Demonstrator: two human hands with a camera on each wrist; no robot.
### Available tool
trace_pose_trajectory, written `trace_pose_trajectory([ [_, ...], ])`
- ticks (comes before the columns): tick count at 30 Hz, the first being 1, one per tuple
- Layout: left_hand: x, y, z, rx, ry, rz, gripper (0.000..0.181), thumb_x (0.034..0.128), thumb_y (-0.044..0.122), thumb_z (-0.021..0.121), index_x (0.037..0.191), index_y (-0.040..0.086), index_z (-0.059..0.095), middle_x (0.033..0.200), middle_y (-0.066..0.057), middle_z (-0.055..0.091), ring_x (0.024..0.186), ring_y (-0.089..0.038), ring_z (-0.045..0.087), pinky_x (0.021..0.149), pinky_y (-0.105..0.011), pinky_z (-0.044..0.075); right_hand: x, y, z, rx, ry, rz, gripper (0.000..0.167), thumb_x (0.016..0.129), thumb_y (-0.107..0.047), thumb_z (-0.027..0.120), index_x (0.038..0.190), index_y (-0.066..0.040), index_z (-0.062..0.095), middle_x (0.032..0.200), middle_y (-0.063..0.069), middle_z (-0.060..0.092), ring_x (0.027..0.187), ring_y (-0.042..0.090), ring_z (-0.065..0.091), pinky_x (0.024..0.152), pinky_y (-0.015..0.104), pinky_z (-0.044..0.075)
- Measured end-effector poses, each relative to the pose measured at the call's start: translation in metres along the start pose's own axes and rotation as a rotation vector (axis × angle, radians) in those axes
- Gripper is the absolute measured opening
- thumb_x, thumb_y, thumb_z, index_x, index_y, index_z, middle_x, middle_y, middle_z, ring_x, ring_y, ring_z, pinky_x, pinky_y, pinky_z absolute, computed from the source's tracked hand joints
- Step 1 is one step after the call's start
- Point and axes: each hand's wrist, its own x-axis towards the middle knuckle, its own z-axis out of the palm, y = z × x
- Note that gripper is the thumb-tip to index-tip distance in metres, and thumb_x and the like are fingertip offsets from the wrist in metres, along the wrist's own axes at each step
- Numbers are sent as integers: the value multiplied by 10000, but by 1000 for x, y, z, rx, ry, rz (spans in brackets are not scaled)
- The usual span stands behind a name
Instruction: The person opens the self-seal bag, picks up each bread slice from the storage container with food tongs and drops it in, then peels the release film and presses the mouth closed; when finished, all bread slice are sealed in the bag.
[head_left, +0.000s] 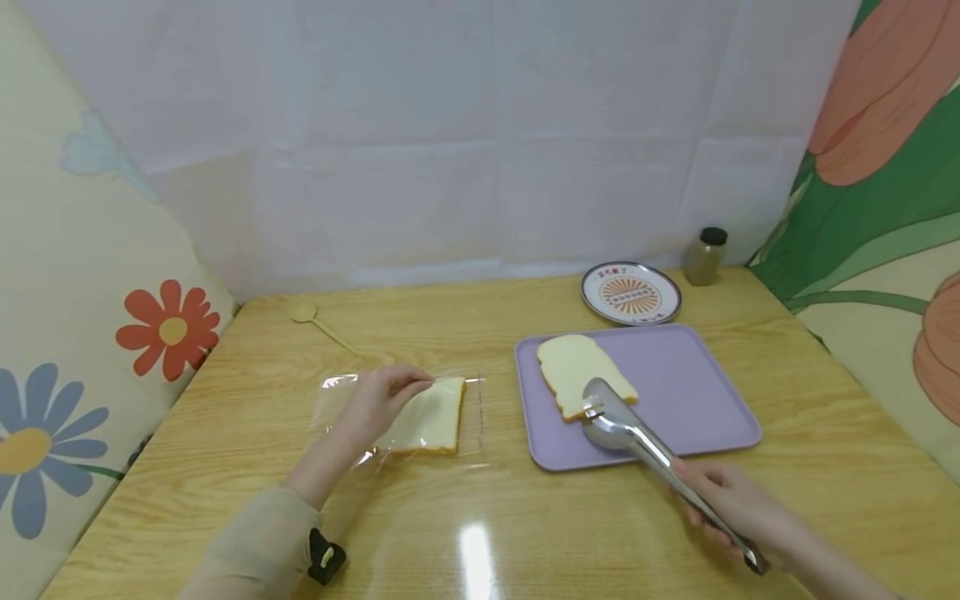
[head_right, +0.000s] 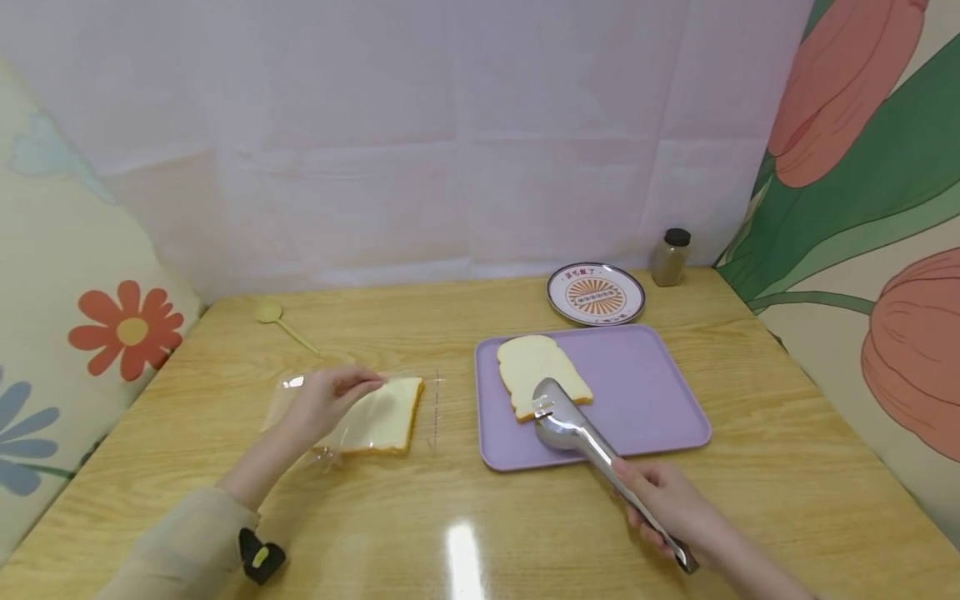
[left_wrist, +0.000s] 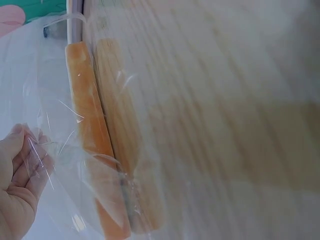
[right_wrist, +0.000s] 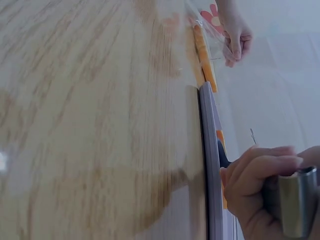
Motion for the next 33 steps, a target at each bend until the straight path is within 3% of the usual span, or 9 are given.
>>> trace_pose_trajectory([
  [11, 1, -1, 2, -6, 2, 7, 88, 857, 39, 660, 915, 16, 722, 886, -113, 730, 834, -245, 701, 728, -298, 594, 17, -6, -1, 20, -11, -18, 518, 1011, -436, 356, 935, 55, 502, 602, -33, 523, 374, 9, 406, 326, 145, 353],
  [19, 0, -2, 2, -15, 15, 13, 83, 849, 21, 662, 905, 5, 720, 879, -131, 728, 822, -264, 701, 717, -293, 594, 36, -18, -6, 11, 17, 16, 504, 998, -466, 375, 951, 22, 493, 618, -43, 529, 396, 5, 408, 347, 141, 357],
  [27, 0, -3, 2, -25, 12, 22, 88, 854, 33, 661, 912, -1, 718, 884, -129, 728, 825, -256, 705, 722, -279, 594, 45, -23, -7, -10, 43, 12, 493, 1006, -434, 377, 954, 42, 494, 618, -33, 525, 395, 14, 408, 344, 151, 354],
  [33, -1, -4, 4, -33, 42, 54, 75, 828, -8, 672, 888, -11, 715, 860, -139, 726, 798, -247, 706, 698, -259, 592, 51, -23, -8, -5, 39, 20, 470, 1005, -434, 381, 959, 22, 484, 625, -32, 516, 394, 13, 402, 340, 151, 353],
])
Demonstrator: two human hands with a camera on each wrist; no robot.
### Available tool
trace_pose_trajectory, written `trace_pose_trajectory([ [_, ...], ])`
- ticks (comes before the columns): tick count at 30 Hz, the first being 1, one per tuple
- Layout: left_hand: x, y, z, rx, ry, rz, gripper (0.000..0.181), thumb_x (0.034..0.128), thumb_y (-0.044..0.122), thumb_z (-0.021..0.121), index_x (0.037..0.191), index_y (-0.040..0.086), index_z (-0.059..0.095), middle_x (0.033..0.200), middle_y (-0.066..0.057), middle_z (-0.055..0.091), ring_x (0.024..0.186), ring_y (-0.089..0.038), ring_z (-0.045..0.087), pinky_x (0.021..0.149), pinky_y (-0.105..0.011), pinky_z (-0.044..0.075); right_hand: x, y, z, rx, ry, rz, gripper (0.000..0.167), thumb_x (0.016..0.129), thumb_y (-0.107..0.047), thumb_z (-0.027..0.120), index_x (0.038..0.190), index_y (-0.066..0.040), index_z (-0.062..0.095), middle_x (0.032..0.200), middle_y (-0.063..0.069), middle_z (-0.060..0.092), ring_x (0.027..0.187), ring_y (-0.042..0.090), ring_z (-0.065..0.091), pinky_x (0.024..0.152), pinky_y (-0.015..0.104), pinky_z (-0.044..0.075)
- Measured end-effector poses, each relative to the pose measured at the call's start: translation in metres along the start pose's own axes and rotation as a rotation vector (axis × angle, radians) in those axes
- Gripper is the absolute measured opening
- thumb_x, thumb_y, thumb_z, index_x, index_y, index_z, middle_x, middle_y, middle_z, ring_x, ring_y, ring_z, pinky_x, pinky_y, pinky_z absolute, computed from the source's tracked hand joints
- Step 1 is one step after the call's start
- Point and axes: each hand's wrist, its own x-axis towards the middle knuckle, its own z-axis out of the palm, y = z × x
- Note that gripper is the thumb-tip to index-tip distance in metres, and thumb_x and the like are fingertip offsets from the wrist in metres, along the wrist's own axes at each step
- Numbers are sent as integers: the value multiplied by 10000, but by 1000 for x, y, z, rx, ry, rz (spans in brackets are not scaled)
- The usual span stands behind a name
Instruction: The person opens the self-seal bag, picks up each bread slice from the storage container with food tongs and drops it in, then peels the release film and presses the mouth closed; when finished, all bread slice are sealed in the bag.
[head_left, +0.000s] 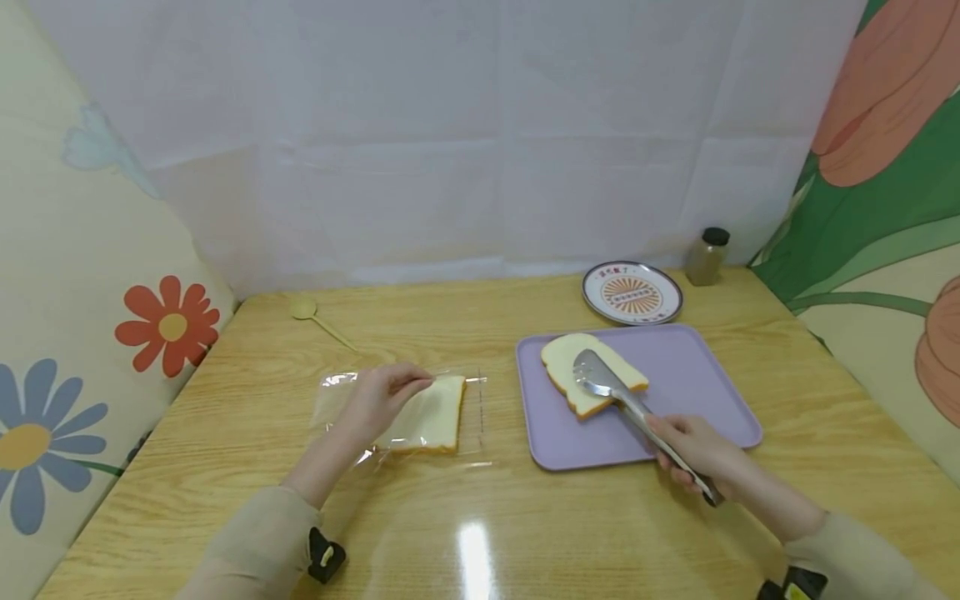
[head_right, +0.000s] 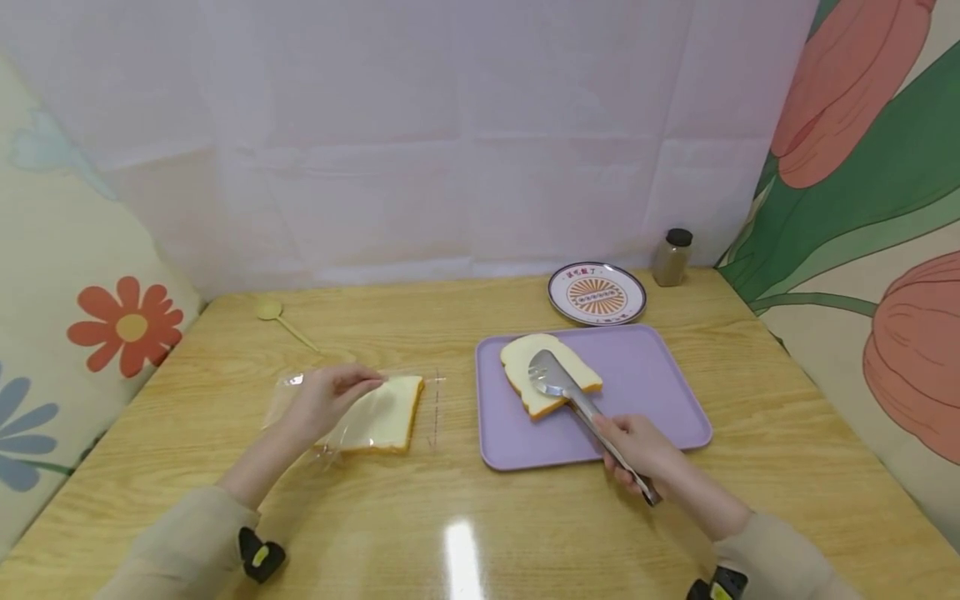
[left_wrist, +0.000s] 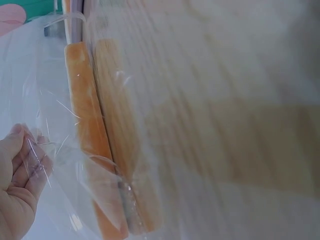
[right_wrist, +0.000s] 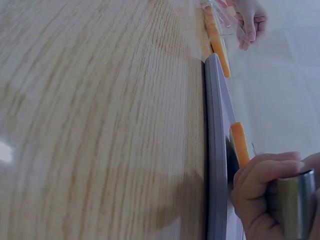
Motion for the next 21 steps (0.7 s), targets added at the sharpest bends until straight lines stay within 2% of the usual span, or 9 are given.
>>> trace_pose_trajectory([
  [7, 1, 3, -3, -11, -39, -51, 96, 857, 33, 658, 920, -10, 715, 895, -136, 726, 839, -260, 704, 733, -277, 593, 2, -1, 1, -4, 11, -2, 430, 1016, -393, 374, 903, 8, 482, 610, -31, 502, 380, 13, 386, 333, 153, 344],
  [21, 1, 4, -4, -1, -41, -50, 96, 864, 43, 652, 920, -6, 713, 894, -137, 725, 834, -257, 702, 723, -280, 594, 4, 4, -3, 36, -21, -8, 395, 1024, -360, 367, 889, -2, 466, 617, -39, 486, 390, 3, 370, 343, 141, 342],
])
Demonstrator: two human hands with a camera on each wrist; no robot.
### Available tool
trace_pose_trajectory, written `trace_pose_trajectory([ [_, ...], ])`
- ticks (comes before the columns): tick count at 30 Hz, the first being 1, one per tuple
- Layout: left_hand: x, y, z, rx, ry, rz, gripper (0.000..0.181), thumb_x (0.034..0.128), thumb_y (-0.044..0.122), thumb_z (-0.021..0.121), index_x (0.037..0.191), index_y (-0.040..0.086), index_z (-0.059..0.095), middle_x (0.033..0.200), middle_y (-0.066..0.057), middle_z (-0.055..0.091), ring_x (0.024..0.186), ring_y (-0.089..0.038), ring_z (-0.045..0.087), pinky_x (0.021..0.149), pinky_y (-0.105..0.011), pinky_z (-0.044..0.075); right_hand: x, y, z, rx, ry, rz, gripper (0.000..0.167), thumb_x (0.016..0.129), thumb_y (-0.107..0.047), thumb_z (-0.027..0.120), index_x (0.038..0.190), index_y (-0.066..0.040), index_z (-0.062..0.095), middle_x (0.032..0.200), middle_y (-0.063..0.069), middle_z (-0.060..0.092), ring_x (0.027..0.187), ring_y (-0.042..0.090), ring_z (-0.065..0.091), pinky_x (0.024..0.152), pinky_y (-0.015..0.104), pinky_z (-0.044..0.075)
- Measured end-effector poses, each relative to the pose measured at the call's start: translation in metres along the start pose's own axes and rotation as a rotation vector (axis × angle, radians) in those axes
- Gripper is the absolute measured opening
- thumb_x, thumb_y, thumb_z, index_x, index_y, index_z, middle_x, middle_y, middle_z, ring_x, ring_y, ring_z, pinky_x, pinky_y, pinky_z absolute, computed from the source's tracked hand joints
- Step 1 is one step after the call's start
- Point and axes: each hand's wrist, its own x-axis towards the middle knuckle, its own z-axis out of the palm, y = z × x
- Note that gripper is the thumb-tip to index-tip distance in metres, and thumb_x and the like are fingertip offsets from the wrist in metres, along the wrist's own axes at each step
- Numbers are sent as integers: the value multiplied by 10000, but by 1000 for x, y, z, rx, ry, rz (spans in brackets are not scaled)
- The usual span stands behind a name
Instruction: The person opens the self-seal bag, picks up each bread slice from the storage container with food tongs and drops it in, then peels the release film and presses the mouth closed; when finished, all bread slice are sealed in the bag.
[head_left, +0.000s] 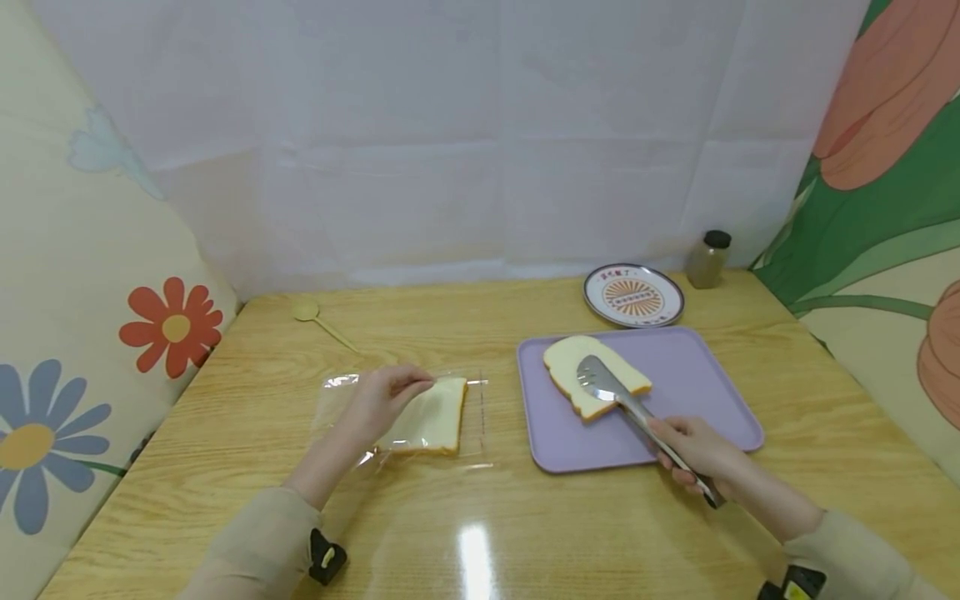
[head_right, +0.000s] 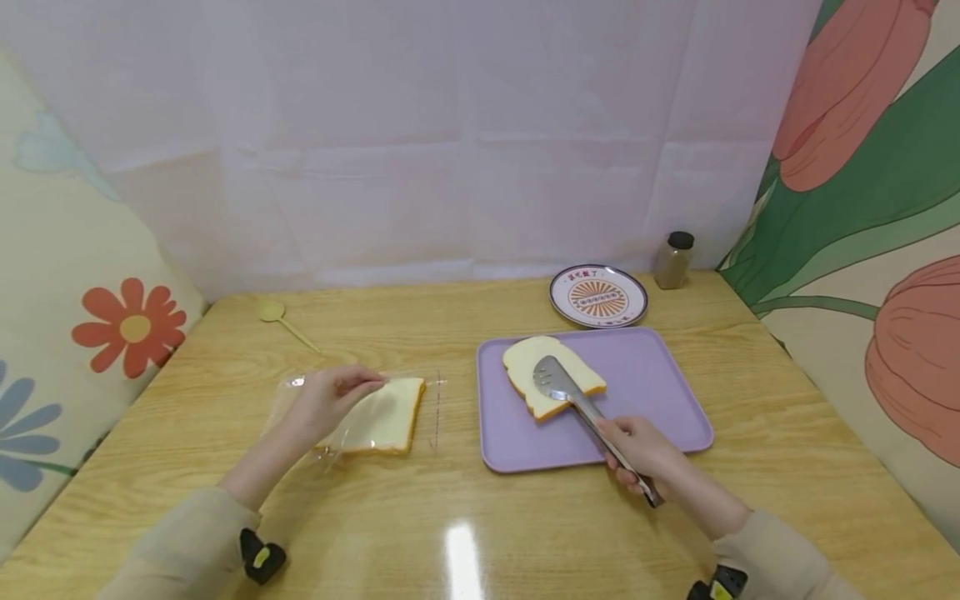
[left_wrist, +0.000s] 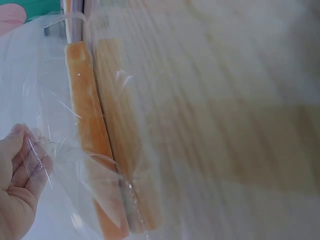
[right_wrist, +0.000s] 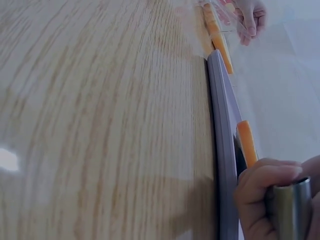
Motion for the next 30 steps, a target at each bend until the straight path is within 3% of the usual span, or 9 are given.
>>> trace_pose_trajectory([
  [10, 1, -4, -2, 23, -2, 13, 99, 862, 45, 657, 925, -2, 717, 897, -130, 728, 835, -264, 705, 723, -296, 596, -4, 3, -7, 48, -52, -40, 360, 1029, -316, 360, 1005, 35, 438, 665, -34, 511, 435, 17, 406, 376, 159, 374],
  [18, 1, -3, -4, 53, 12, 10, 101, 842, 52, 680, 910, -2, 731, 893, -156, 728, 798, -270, 711, 678, -293, 596, -6, -6, -10, -18, 83, -9, 421, 1002, -373, 427, 901, 30, 495, 589, -33, 506, 368, 33, 370, 329, 178, 330],
  [25, 1, -2, -5, 62, 36, 15, 102, 823, 44, 696, 900, -9, 737, 882, -159, 730, 783, -267, 715, 664, -293, 596, -6, -12, -11, -35, 88, 12, 415, 968, -394, 491, 877, 8, 545, 556, -37, 505, 359, 38, 363, 333, 182, 318],
  [30, 1, -1, -7, 50, 51, 23, 98, 811, 35, 704, 892, -8, 739, 868, -157, 731, 771, -268, 716, 657, -273, 594, -4, -17, -12, -101, 52, 1, 481, 954, -416, 511, 890, 59, 556, 551, -37, 510, 369, 47, 365, 342, 178, 315],
])
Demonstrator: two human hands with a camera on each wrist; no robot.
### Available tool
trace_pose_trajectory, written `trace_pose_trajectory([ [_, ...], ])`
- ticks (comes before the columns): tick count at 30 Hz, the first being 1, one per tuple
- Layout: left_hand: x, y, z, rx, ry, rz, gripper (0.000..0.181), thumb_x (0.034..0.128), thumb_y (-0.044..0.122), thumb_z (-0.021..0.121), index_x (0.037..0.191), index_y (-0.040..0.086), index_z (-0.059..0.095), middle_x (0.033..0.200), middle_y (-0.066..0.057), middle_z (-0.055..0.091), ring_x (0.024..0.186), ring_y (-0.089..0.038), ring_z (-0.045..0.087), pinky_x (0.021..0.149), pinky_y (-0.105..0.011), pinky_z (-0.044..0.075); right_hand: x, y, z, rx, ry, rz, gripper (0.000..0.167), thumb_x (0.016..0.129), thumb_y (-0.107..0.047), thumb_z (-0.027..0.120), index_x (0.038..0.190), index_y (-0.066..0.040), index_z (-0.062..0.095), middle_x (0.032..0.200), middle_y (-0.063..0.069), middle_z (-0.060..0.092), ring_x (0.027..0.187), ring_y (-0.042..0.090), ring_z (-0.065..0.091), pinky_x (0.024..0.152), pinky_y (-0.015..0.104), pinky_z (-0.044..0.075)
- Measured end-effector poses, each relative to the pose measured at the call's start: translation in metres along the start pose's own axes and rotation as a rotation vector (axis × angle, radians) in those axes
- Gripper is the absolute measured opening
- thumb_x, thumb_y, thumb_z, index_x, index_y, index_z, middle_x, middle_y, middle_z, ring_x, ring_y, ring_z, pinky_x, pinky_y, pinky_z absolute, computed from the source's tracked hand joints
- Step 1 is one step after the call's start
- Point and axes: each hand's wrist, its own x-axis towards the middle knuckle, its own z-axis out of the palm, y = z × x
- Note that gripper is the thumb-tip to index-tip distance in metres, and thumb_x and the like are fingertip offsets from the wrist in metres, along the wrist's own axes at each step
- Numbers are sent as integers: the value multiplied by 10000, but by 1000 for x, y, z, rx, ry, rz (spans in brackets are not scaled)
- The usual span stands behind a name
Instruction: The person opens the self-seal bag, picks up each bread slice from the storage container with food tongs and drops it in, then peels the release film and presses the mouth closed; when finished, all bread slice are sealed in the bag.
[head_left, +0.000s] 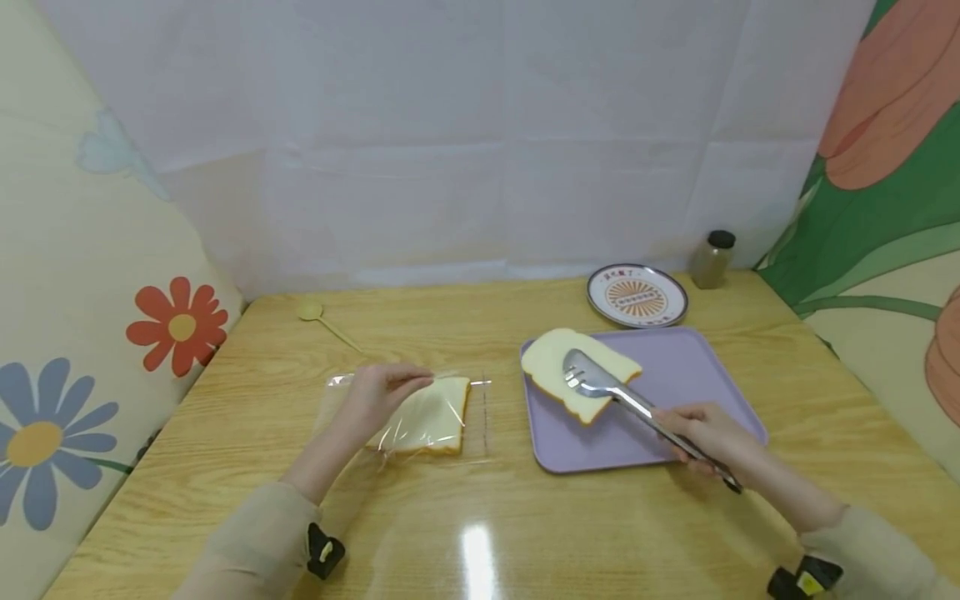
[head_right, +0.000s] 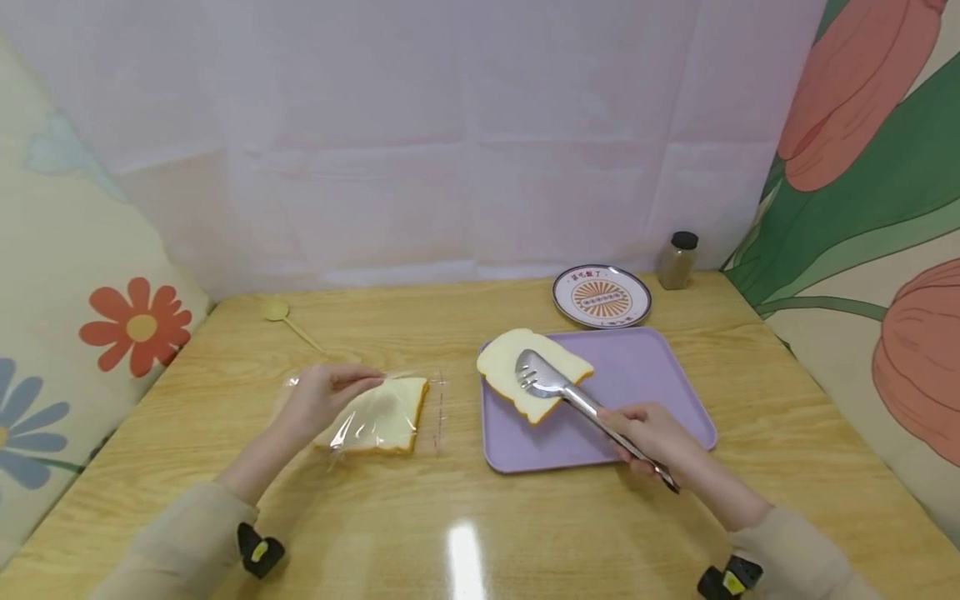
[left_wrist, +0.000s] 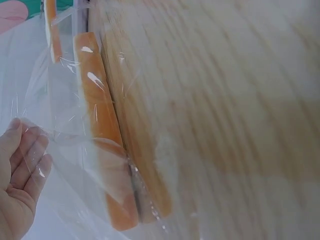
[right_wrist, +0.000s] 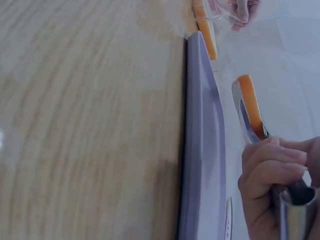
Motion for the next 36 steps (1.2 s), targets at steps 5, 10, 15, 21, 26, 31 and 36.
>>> trace_pose_trajectory([
  [5, 0, 0, -1, -19, -22, -11, 107, 811, 41, 706, 901, -8, 737, 880, -163, 729, 786, -275, 716, 665, -259, 594, 3, -9, -2, -53, -37, -29, 477, 952, -406, 517, 977, 62, 601, 564, -34, 514, 378, 44, 372, 342, 181, 315],
  [10, -1, -1, 0, -26, -55, -33, 124, 821, 55, 701, 920, -12, 735, 899, -167, 727, 816, -280, 714, 680, -278, 596, 7, -15, 0, -121, -91, -39, 473, 937, -420, 539, 981, 42, 632, 553, -23, 511, 376, 52, 355, 347, 170, 310],
  [15, -2, 0, 1, -31, -56, -50, 124, 823, 50, 698, 923, -12, 735, 898, -166, 728, 817, -278, 714, 681, -285, 596, 16, -17, 7, -168, -170, -85, 453, 930, -418, 555, 954, 22, 655, 534, -15, 505, 365, 61, 344, 341, 171, 303],
  [21, -1, 0, 1, -50, -52, -49, 120, 822, 47, 698, 922, -7, 736, 898, -163, 728, 816, -277, 714, 685, -282, 597, 29, -18, 11, -175, -257, -142, 441, 948, -379, 538, 902, 45, 649, 511, -31, 485, 347, 48, 349, 327, 178, 301],
  [26, -1, 0, 1, -60, -62, -56, 123, 829, 49, 691, 930, -6, 734, 912, -172, 725, 826, -286, 713, 697, -280, 596, 40, -21, 11, -212, -256, -174, 423, 949, -376, 538, 910, 23, 673, 509, -41, 496, 362, 50, 358, 335, 180, 297],
  [31, -1, 0, 0, -50, -60, -54, 127, 835, 64, 687, 929, -9, 732, 919, -184, 721, 825, -297, 711, 695, -292, 596, 48, -23, 11, -236, -287, -198, 410, 953, -370, 532, 915, 10, 682, 524, -39, 514, 387, 63, 374, 356, 179, 317],
  [36, -1, 0, 1, -54, -59, -60, 129, 834, 64, 689, 933, -6, 733, 919, -179, 722, 827, -293, 712, 697, -291, 596, 54, -23, 12, -209, -328, -171, 406, 945, -380, 543, 925, -1, 688, 527, -38, 522, 378, 54, 376, 354, 166, 330],
])
